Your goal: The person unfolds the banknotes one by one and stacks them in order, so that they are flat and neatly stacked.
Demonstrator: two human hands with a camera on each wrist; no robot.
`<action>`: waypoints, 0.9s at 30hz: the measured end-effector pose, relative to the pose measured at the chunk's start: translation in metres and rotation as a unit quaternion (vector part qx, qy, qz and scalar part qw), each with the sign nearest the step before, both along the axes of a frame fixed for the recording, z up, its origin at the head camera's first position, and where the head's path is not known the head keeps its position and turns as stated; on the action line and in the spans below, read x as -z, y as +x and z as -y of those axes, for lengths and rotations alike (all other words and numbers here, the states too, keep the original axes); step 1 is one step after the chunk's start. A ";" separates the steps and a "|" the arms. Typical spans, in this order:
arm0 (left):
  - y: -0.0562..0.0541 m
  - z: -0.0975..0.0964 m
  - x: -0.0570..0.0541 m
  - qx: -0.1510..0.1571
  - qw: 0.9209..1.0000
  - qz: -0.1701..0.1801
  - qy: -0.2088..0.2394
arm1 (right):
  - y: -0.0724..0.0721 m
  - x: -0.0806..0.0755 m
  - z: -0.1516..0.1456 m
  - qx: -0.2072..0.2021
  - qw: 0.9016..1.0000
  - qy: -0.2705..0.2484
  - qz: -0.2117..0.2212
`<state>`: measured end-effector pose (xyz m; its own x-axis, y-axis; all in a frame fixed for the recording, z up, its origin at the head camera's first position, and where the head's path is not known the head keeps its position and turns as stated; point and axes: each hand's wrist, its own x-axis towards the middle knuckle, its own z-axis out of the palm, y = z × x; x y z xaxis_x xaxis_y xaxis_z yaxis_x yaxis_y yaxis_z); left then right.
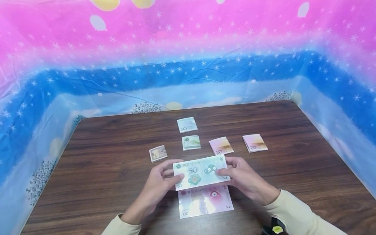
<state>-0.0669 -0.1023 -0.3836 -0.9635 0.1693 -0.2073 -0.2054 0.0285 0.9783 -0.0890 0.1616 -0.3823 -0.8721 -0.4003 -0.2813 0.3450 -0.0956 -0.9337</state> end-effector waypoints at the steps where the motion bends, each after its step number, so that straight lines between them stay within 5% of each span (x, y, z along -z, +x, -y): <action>1: 0.000 0.000 0.000 0.001 1.000 0.000 -0.005 | 0.000 0.000 -0.002 -0.002 1.000 0.002 -0.001; 6: 0.001 0.004 0.002 0.031 0.999 -0.012 -0.029 | 0.001 0.001 -0.008 -0.001 0.997 0.072 -0.039; 10: 0.003 0.007 0.004 0.088 0.992 -0.051 -0.072 | 0.002 0.001 -0.011 -0.006 0.988 0.141 -0.064; 17: 0.008 0.008 0.007 0.173 0.963 -0.105 -0.181 | 0.006 0.008 -0.017 -0.057 0.974 0.169 -0.139; 27: 0.011 0.006 0.014 0.218 0.913 -0.155 -0.309 | 0.011 0.022 -0.017 -0.107 0.925 0.259 -0.255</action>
